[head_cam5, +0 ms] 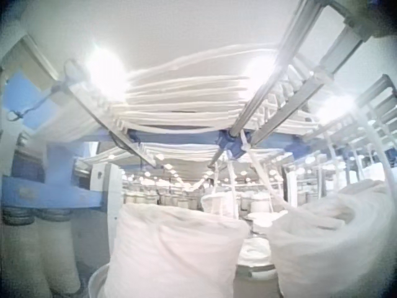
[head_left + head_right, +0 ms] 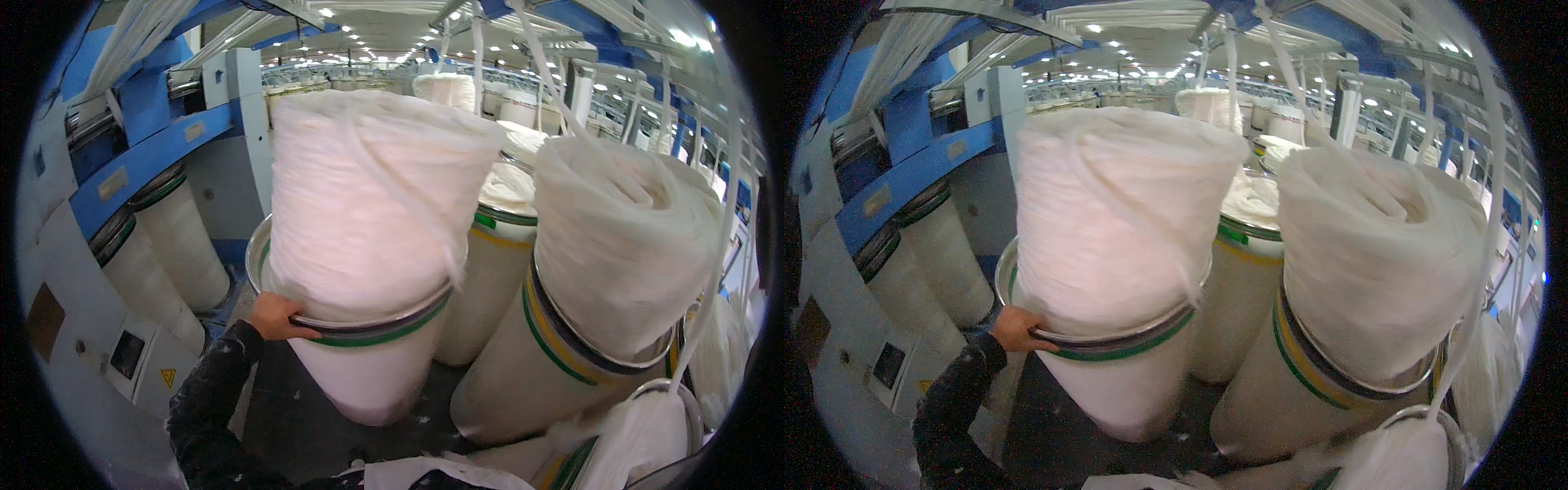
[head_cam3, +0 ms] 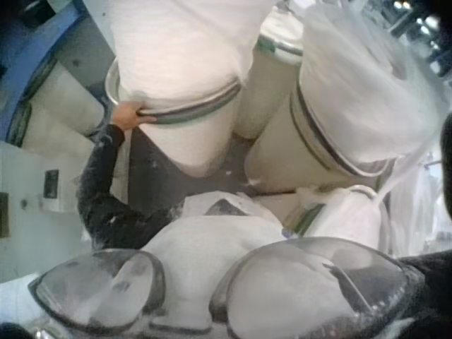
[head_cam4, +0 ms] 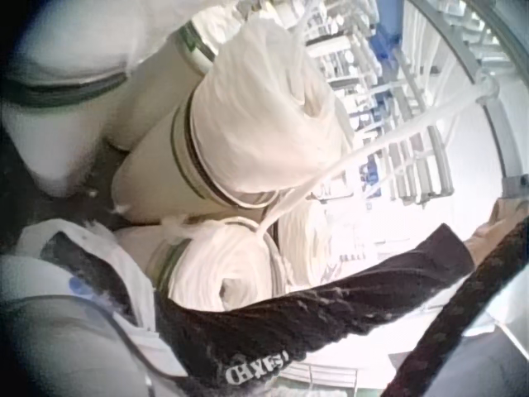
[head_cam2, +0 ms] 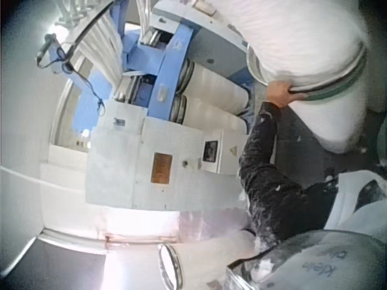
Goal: The person handles large white textile rope coils in a factory, moving them between containers and feeding strands into a blue machine. They also place metal lids on containers and adjust the rope ends by hand.
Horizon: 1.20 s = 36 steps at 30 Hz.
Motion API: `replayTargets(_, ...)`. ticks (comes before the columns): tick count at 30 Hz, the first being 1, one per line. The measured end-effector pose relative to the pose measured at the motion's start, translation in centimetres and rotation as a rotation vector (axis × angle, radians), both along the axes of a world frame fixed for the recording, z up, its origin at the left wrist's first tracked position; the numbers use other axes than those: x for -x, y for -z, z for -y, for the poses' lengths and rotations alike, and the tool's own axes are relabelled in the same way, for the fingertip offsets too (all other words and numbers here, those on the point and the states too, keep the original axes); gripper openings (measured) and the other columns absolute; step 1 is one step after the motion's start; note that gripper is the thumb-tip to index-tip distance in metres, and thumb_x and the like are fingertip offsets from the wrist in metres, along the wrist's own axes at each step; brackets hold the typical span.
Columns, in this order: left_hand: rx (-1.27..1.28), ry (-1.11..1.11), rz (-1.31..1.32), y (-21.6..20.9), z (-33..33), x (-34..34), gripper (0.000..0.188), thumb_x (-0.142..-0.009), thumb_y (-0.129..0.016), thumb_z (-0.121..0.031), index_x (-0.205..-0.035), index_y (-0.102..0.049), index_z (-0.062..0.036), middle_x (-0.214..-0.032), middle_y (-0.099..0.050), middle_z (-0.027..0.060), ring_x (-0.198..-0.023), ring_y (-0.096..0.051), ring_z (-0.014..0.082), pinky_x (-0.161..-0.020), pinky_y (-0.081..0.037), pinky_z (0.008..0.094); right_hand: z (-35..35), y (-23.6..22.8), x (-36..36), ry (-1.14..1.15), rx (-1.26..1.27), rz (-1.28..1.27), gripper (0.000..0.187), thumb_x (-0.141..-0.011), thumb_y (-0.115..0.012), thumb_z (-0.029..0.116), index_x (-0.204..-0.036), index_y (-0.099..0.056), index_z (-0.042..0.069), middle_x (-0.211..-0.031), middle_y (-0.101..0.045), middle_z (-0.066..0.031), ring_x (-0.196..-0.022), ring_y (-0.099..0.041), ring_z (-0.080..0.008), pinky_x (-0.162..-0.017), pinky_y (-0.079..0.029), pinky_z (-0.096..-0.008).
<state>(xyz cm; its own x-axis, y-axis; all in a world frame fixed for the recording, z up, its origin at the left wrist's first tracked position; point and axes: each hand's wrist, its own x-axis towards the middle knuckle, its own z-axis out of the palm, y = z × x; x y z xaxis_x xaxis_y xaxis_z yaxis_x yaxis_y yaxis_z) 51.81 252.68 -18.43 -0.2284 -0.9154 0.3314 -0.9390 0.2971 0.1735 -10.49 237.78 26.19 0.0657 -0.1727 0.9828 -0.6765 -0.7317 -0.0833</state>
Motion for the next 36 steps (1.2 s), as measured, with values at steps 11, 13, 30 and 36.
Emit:
replayTargets(11, -0.279, -0.112, 0.247, -3.6, 2.7, -2.5, 0.064, -0.072, -0.067, -0.066, -0.077, -0.072, -0.0023, -0.068, -0.065, 0.0168, -0.069, -0.065, 0.0340, -0.068, -0.052, 0.0407, 7.8, 22.6, -7.3, 0.128, -0.519, -0.162, 0.044, -0.087, -0.067, 0.021, -0.123, -0.049, 0.003, -0.111, -0.058, -0.0185, -0.091, -0.060, -0.0316, -0.081, -0.052, -0.0398)
replayTargets(13, -0.243, -0.008, 0.224, -3.4, 4.7, 0.7, 0.063, -0.076, -0.063, -0.066, -0.075, -0.071, -0.0029, -0.066, -0.064, 0.0169, -0.065, -0.064, 0.0347, -0.064, -0.050, 0.0432, 9.5, 24.0, -7.6, 0.146, -0.550, -0.163, 0.044, -0.087, -0.067, 0.021, -0.123, -0.049, 0.003, -0.111, -0.058, -0.0185, -0.092, -0.060, -0.0318, -0.081, -0.052, -0.0399)
replayTargets(30, -0.216, -0.117, 0.258, -2.0, 9.7, 0.4, 0.056, -0.079, -0.062, -0.061, -0.085, -0.074, -0.0068, -0.066, -0.064, 0.0157, -0.065, -0.063, 0.0346, -0.065, -0.050, 0.0454, 8.5, 26.7, -5.7, 0.283, -0.617, -0.247, 0.041, -0.085, -0.065, 0.016, -0.121, -0.051, 0.003, -0.114, -0.058, -0.0188, -0.096, -0.059, -0.0335, -0.085, -0.050, -0.0407)
replayTargets(36, -0.088, -0.205, 0.210, -0.7, 11.7, -3.9, 0.058, -0.074, -0.068, -0.060, -0.077, -0.071, -0.0022, -0.071, -0.065, 0.0164, -0.071, -0.063, 0.0355, -0.067, -0.049, 0.0459, 7.1, 26.0, -5.5, 0.327, -0.578, -0.294, 0.040, -0.085, -0.065, 0.014, -0.121, -0.052, 0.003, -0.114, -0.058, -0.0189, -0.098, -0.059, -0.0341, -0.086, -0.049, -0.0410)
